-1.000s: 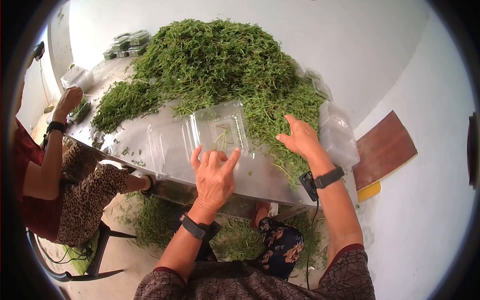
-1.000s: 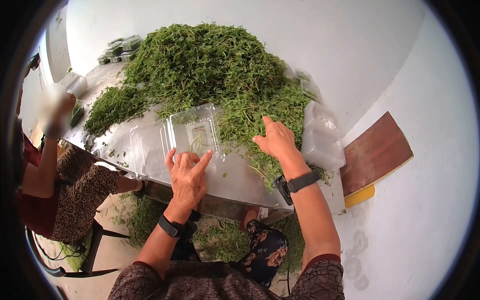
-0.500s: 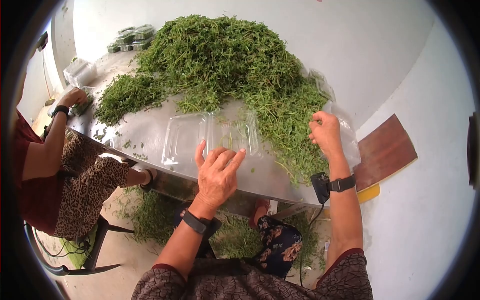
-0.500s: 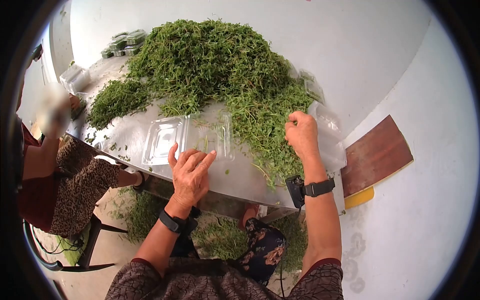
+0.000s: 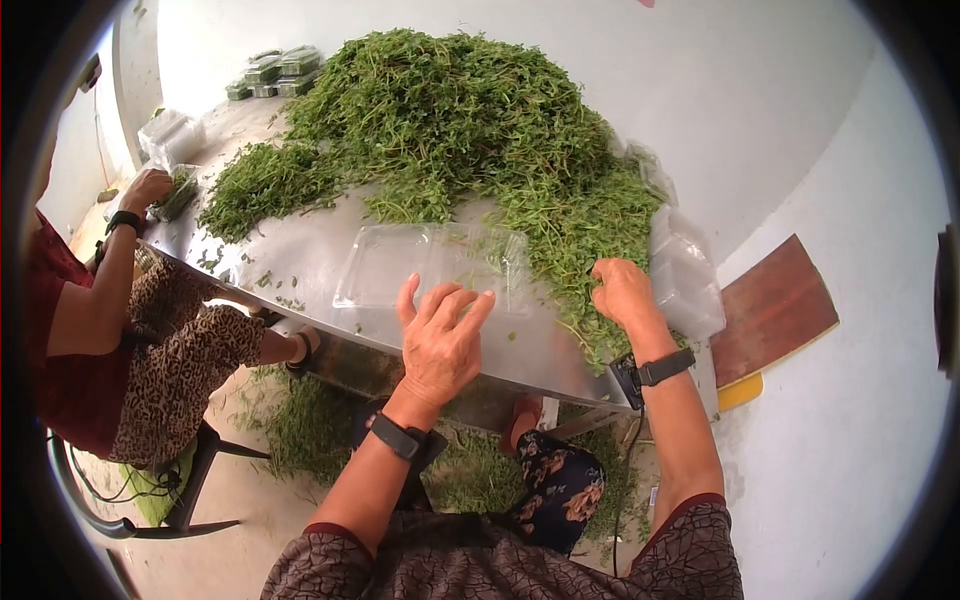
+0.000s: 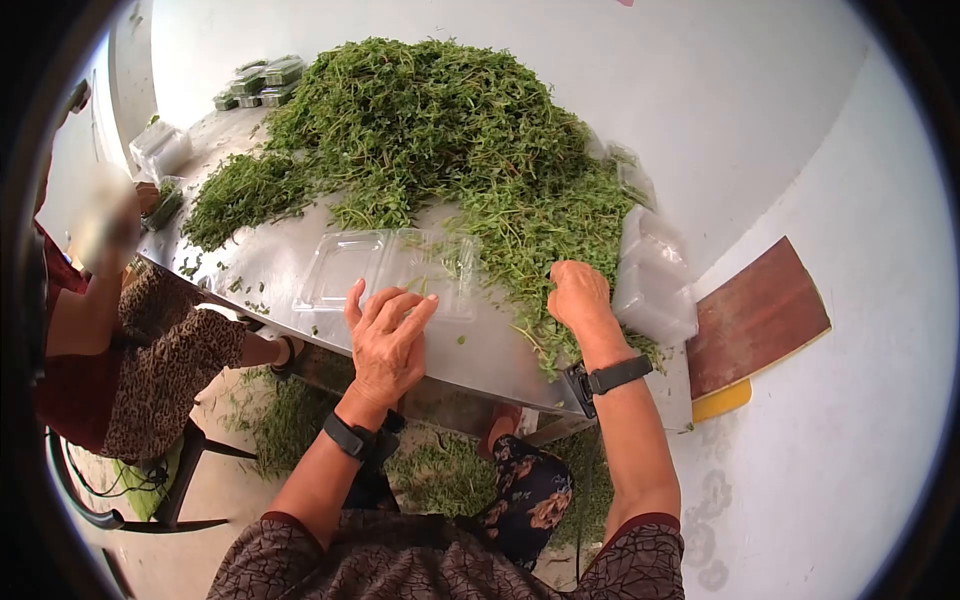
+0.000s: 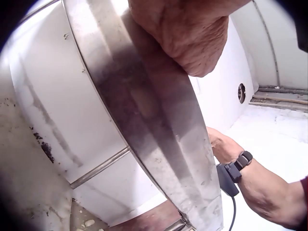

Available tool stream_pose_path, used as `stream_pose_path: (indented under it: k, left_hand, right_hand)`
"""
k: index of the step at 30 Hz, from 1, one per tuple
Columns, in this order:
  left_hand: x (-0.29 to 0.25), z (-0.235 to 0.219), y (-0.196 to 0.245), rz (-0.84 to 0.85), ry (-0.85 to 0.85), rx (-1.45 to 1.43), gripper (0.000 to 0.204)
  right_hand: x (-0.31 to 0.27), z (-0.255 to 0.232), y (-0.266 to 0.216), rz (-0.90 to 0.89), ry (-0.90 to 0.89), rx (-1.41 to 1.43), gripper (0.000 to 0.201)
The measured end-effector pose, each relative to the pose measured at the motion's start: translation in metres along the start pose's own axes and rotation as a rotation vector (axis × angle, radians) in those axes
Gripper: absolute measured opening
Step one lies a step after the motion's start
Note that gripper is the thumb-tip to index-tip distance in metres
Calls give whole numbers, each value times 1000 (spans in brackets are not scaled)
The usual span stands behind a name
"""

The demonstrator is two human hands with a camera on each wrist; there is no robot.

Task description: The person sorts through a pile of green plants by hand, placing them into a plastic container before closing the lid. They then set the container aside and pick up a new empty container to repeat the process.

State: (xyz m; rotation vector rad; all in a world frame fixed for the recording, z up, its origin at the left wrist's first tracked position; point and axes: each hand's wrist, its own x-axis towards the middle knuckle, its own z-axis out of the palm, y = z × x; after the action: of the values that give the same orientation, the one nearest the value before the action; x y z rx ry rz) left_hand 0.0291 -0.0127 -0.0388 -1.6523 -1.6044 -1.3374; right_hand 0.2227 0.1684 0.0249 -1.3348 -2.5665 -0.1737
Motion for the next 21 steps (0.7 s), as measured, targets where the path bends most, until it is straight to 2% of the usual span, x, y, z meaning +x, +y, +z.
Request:
stream_pose_path:
  k: [4,6,7,9,15,17,21]
  left_hand:
    - [-1,2,-3,38,-2,10,47]
    - [-1,2,-2,31,5,-5,46]
    - [-1,2,-2,29,9,-5,46]
    - [-1,1,-3,33,5,-9,45]
    - [-2,3,-4,46,1,-20,43]
    - [-1,4,-4,41,11,-37,44]
    - [-1,4,-4,43,22,-63,45]
  right_hand:
    - [0,-3,6,87,81,126,19]
    - [1,-10,13,125,143,399,17]
    - [-1,-19,9,122,143,395,17]
    - [-7,-48,-5,281,113,868,12]
    - [-13,-92,-38,200,78,1103,10]
    - [-13,-99,-48,144,68,1249,11]
    - [-9,-102,-75,81,67,1350,12]
